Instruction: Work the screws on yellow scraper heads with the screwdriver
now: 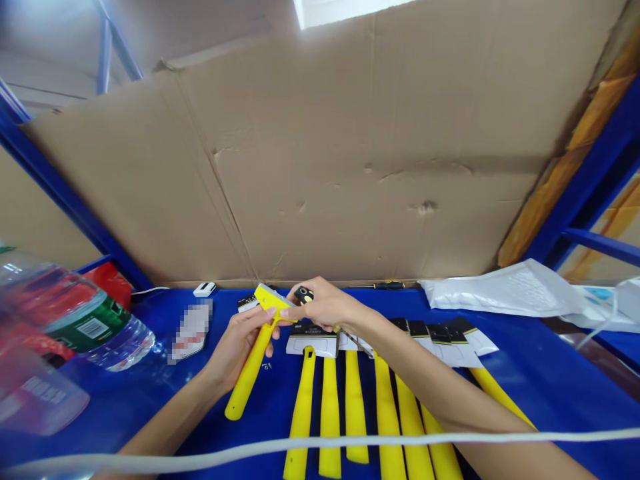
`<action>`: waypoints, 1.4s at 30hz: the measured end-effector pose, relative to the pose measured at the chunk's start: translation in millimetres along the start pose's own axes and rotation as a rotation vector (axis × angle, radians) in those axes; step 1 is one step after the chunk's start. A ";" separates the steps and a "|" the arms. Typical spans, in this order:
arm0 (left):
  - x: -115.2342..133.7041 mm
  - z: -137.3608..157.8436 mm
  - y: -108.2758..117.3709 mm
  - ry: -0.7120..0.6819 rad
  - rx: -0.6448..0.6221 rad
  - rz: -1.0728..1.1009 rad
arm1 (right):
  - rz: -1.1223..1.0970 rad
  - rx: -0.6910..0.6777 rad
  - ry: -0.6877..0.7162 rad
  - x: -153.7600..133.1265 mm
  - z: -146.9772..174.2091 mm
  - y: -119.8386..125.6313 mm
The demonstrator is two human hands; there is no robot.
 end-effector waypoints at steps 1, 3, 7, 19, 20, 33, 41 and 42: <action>1.1 0.6 -0.5 -0.002 0.000 -0.002 | -0.011 -0.005 0.010 0.9 -0.1 0.6; 3.6 2.1 -1.5 -0.007 0.004 -0.002 | -0.036 -0.011 0.028 3.0 -0.8 1.6; 5.2 4.3 -3.4 0.009 0.016 0.009 | -0.060 -0.024 0.067 5.1 -2.5 1.7; 0.2 11.3 -2.4 -0.005 -0.017 -0.012 | 0.171 0.122 0.128 -15.8 10.7 16.1; 0.1 13.4 5.4 -0.068 0.001 -0.096 | 0.180 0.130 0.119 -19.0 13.8 20.0; -13.3 30.9 50.8 -0.271 -0.238 -1.079 | 0.320 0.072 0.140 -32.3 40.0 43.8; -17.5 22.0 54.4 -0.374 -0.280 -1.096 | 0.358 0.009 0.141 -29.6 39.0 35.9; -15.8 20.9 54.8 -0.391 -0.235 -1.084 | 0.355 -0.004 0.132 -27.4 37.4 35.1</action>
Point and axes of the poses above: each hand's wrist, its own z-axis away from the middle knuckle, its own y-axis out of the back of the hand, x = y × z, the point moved 2 cm from there along -z, towards the middle knuckle
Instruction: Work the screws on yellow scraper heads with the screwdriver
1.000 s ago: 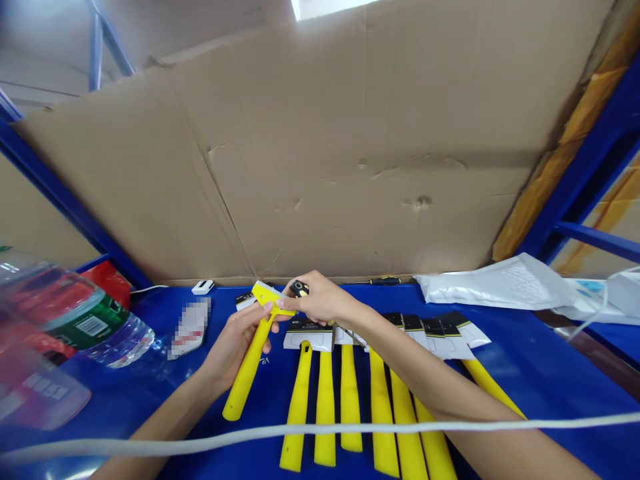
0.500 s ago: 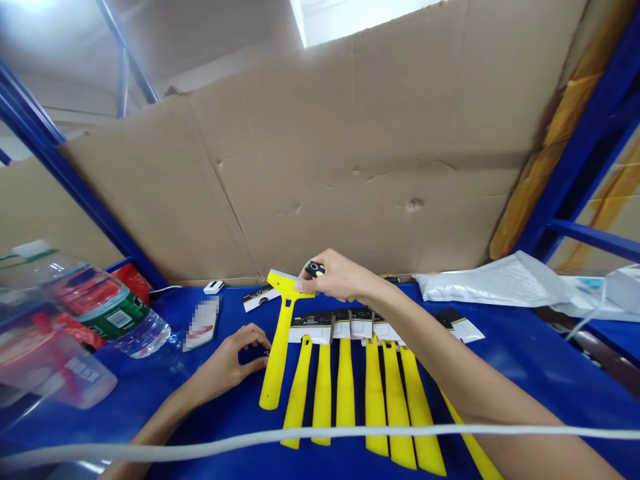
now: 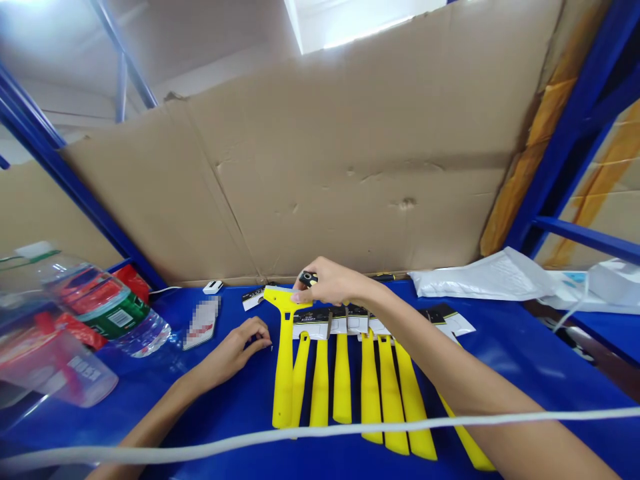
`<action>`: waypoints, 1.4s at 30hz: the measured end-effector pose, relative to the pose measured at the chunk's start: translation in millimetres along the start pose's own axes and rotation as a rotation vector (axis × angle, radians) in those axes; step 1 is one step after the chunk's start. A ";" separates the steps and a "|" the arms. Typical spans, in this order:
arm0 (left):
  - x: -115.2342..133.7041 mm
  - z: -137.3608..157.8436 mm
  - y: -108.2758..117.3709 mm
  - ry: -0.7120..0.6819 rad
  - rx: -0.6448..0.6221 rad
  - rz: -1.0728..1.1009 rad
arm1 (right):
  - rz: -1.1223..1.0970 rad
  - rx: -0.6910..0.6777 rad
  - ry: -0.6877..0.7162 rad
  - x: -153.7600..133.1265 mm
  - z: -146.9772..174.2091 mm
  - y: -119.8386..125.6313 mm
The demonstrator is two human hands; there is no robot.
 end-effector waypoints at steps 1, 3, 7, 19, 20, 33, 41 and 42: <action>0.2 -1.6 2.9 0.016 0.067 0.012 | -0.008 -0.014 -0.010 2.3 -1.4 -1.6; 1.9 -5.7 11.6 0.044 0.240 0.068 | -0.021 -0.044 -0.027 7.1 -4.3 -5.2; 13.7 -16.7 28.4 -0.016 0.485 0.207 | -0.033 -0.071 -0.021 14.8 -9.5 -11.1; 27.4 -33.9 15.7 -0.397 0.476 -0.030 | -0.180 -0.090 -0.078 33.9 -22.2 -28.8; 25.0 -33.0 14.4 -0.399 0.475 -0.043 | -0.182 -0.097 -0.075 35.4 -23.4 -30.6; 18.9 -24.5 11.6 -0.611 0.442 -0.198 | -0.270 -0.122 -0.141 43.2 -29.0 -39.2; 21.2 -13.4 24.9 -0.717 0.405 -0.491 | -0.368 -0.169 -0.146 33.7 -23.7 -34.4; 21.9 -12.0 25.4 -0.736 0.409 -0.510 | -0.371 -0.184 -0.144 31.9 -22.5 -33.9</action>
Point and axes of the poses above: each hand's wrist, its own z-axis away from the middle knuckle, its own y-axis out of the back of the hand, x = y × z, the point moved 2 cm from there along -z, towards the middle knuckle
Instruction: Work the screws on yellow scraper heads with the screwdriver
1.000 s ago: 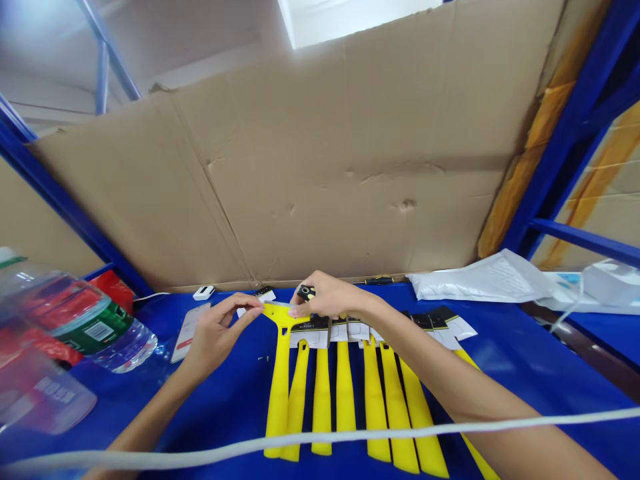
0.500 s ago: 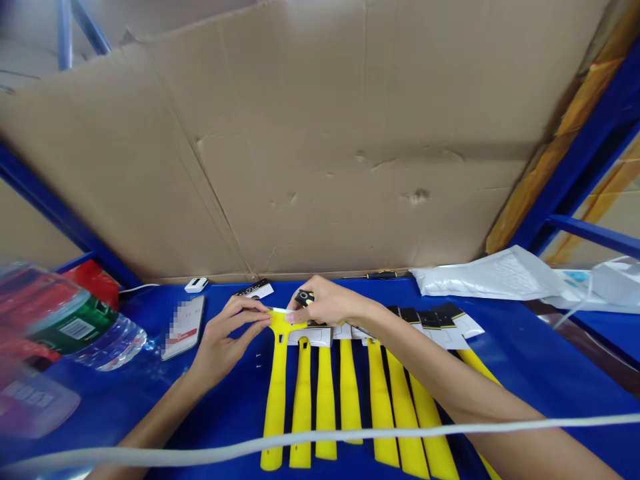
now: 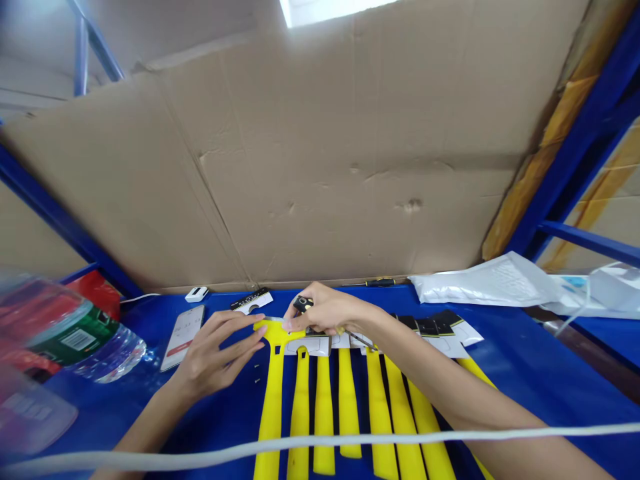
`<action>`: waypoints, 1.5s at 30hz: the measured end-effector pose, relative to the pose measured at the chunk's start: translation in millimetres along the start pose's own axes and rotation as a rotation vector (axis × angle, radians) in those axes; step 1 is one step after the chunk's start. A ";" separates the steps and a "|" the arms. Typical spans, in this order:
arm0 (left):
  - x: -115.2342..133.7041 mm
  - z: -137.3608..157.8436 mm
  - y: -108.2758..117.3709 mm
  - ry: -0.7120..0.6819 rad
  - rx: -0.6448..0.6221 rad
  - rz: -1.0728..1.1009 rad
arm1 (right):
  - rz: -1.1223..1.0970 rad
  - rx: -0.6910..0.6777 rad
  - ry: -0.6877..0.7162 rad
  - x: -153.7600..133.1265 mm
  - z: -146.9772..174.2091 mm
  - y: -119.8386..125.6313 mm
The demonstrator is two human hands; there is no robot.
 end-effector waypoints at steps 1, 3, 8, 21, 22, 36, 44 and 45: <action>1.0 0.3 1.1 -0.019 0.009 -0.012 | -0.005 -0.018 -0.002 -1.6 1.4 -0.4; 3.3 0.3 2.1 -0.046 0.028 -0.016 | -0.026 -0.059 -0.015 -4.3 4.2 -1.0; 9.7 -2.4 2.4 -0.080 0.054 0.025 | -0.085 -0.119 -0.041 -7.6 8.8 0.3; 12.3 3.4 1.7 -0.134 -0.027 0.044 | -0.081 -0.148 -0.026 -17.7 16.3 -3.2; 12.8 4.1 2.0 -0.133 -0.006 0.048 | -0.081 -0.153 -0.025 -16.4 15.6 -3.1; 23.9 -9.6 -4.8 0.114 0.239 0.266 | -0.100 -0.166 0.005 -12.3 14.0 0.0; 20.0 -10.3 -1.4 0.088 0.172 0.348 | -0.096 -0.141 -0.006 -13.9 13.1 -2.2; 18.7 -10.9 -1.3 0.101 0.171 0.336 | -0.098 -0.128 -0.005 -14.0 12.6 -2.8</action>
Point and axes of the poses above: each hand's wrist, its own z-axis away from the middle knuckle, its own y-axis out of the back of the hand, x = y × z, the point moved 2 cm from there along -z, towards the middle knuckle
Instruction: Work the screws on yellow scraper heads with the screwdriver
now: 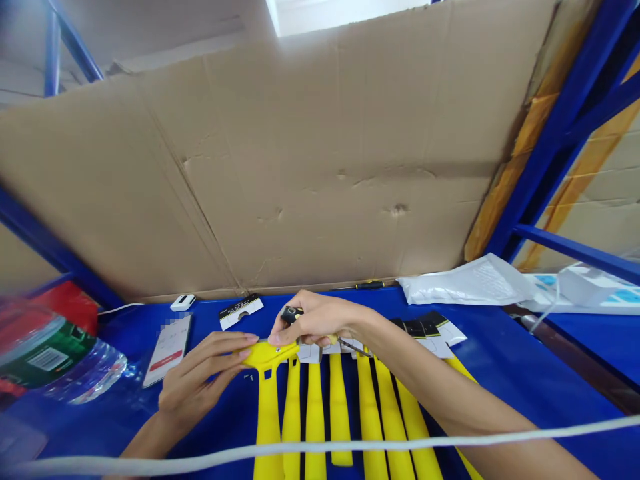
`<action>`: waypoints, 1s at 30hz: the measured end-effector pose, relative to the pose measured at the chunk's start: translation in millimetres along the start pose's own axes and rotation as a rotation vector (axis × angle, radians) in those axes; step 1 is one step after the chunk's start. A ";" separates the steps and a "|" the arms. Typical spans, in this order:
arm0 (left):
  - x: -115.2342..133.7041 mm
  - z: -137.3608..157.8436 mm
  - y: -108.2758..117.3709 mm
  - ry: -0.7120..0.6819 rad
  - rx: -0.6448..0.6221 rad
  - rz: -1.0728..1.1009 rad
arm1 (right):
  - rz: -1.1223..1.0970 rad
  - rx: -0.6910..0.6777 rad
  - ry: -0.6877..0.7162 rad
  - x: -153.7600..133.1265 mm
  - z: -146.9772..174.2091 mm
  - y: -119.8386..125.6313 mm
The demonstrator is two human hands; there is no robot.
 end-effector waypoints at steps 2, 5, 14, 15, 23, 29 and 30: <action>-3.3 -1.6 0.8 0.028 0.006 -0.052 | -0.006 0.050 0.003 -0.2 -1.5 -1.2; -9.1 -4.5 2.8 0.072 0.006 -0.118 | -0.018 0.172 0.017 -1.4 -4.2 -3.3; 14.8 -22.1 -3.9 0.256 -0.070 -0.334 | 0.005 0.465 0.087 -5.4 -9.3 -4.8; 19.9 -24.1 -9.3 0.252 -0.127 -0.397 | -0.011 0.480 0.100 -5.3 -9.8 -4.5; 19.2 -28.2 -38.4 0.229 -0.237 -0.627 | -0.112 0.527 0.137 -6.4 -9.7 3.4; 7.1 -20.3 -41.6 0.222 -0.315 -0.599 | -0.146 0.499 0.130 -6.9 -7.2 8.5; 6.9 -19.7 -41.5 0.211 -0.340 -0.602 | -0.148 0.492 0.128 -6.9 -6.3 8.9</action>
Point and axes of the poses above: each hand's wrist, its own z-axis away from the middle knuckle, its own y-axis out of the back of the hand, x = y × z, the point moved 2 cm from there along -z, towards the middle knuckle
